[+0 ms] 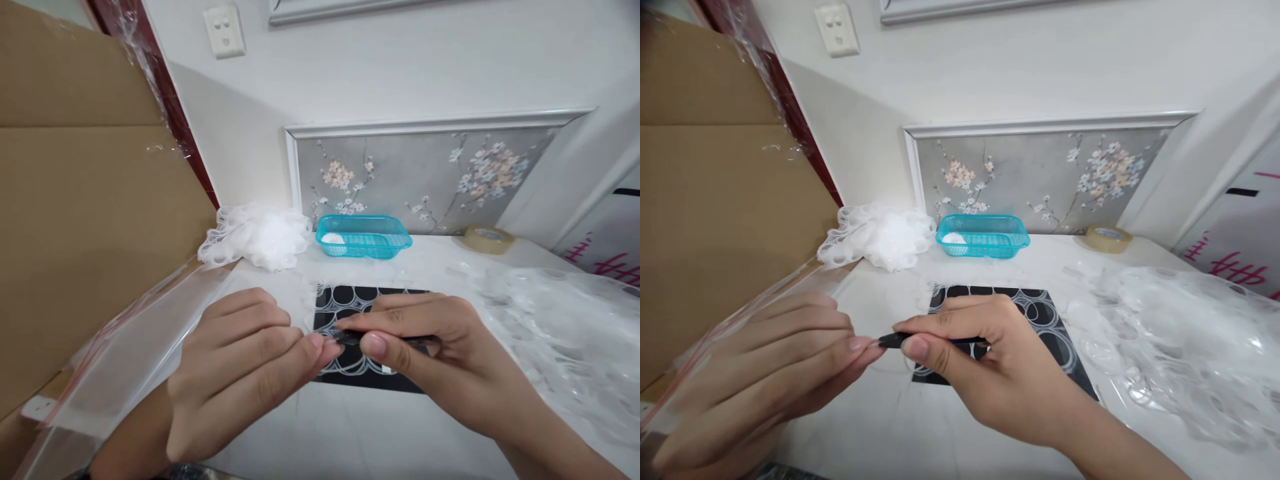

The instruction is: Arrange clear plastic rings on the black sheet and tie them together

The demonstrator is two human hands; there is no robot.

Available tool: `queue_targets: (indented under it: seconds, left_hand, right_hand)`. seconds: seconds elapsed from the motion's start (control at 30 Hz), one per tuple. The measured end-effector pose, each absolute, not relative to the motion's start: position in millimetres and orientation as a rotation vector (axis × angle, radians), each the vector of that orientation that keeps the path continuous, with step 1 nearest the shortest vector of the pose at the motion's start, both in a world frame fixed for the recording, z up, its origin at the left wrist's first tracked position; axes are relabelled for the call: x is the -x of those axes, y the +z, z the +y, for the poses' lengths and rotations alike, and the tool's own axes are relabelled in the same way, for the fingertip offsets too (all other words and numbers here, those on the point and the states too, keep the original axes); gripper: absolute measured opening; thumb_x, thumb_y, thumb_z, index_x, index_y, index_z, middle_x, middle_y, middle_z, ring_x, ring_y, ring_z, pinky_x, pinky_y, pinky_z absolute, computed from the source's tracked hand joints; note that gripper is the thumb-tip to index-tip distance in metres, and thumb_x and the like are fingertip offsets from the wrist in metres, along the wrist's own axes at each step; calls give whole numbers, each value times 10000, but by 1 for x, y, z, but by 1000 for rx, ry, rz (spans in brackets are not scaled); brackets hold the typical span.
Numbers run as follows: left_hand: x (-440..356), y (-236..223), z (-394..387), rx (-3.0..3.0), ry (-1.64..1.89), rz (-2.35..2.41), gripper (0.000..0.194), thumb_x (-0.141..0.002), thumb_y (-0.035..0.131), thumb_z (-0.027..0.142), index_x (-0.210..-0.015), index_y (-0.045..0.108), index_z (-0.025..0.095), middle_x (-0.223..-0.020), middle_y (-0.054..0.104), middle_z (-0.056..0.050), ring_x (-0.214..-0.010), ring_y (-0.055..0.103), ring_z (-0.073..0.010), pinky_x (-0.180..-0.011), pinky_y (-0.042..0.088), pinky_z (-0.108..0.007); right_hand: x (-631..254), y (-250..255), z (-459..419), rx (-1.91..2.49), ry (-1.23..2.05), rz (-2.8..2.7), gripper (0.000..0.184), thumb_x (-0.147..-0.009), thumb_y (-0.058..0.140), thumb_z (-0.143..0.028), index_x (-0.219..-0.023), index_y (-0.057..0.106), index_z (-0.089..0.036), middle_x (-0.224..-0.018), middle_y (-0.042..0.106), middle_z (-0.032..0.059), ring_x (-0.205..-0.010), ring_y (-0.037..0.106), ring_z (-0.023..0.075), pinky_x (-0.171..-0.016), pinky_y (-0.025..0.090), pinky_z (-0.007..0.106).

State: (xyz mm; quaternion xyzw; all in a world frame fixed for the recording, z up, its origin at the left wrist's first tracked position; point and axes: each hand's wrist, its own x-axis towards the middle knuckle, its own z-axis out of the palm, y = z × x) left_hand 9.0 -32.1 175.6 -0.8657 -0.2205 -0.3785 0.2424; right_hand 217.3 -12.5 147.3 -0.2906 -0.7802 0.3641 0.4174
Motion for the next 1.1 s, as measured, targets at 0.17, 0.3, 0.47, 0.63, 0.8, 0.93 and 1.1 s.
queue_targets:
  seconds: [0.17,0.3,0.47,0.63,0.8,0.93,1.1]
  left_hand:
    - [-11,178,-30,2360,-1063,-559,70,-811,653,102,-747,626,112,-593,659,0,-513,609,-121,-446,515,-289]
    - [-10,177,-32,2377,-1039,-562,86,-817,646,106,-736,627,123,-578,655,8,-505,607,-120,-454,521,-293]
    - [-10,174,-33,2338,-1074,-571,47,-794,673,102,-766,635,107,-588,656,2,-527,609,-128,-438,485,-290]
    - [-11,176,-31,2357,-1041,-535,81,-812,652,103,-733,636,110,-566,640,9,-513,598,-118,-482,499,-288]
    - [-4,176,-31,2424,-1025,-519,54,-785,684,98,-822,645,92,-633,669,-5,-573,621,-131,-530,520,-309]
    - [-5,180,-30,2414,-992,-496,73,-813,646,84,-742,643,99,-583,665,-6,-519,609,-123,-490,515,-296]
    - [-12,184,-31,2378,-1004,-494,140,-834,622,95,-697,639,117,-539,658,-1,-468,596,-119,-459,515,-293]
  right_hand:
    - [-217,147,-13,718,921,-1951,204,-875,584,-274,-979,747,-210,-605,582,10,-529,487,87,-461,362,212]
    - [-217,146,-14,714,928,-1954,211,-875,583,-278,-996,743,-215,-602,580,10,-522,478,89,-457,360,217]
    - [-216,146,-12,704,917,-1972,217,-878,578,-278,-1013,738,-224,-616,593,14,-540,491,96,-472,364,223]
    - [-217,144,-11,660,922,-1968,208,-874,585,-257,-1014,736,-227,-625,604,4,-537,488,84,-469,355,209]
    - [-220,147,-12,699,900,-1916,187,-857,610,-232,-988,743,-219,-614,593,-6,-521,476,69,-446,336,192]
    - [-219,148,-12,684,900,-1923,180,-859,606,-223,-970,747,-206,-609,586,-4,-512,470,68,-430,321,194]
    - [-217,148,-13,680,922,-1932,180,-863,600,-223,-962,748,-198,-608,585,1,-523,482,73,-445,337,197]
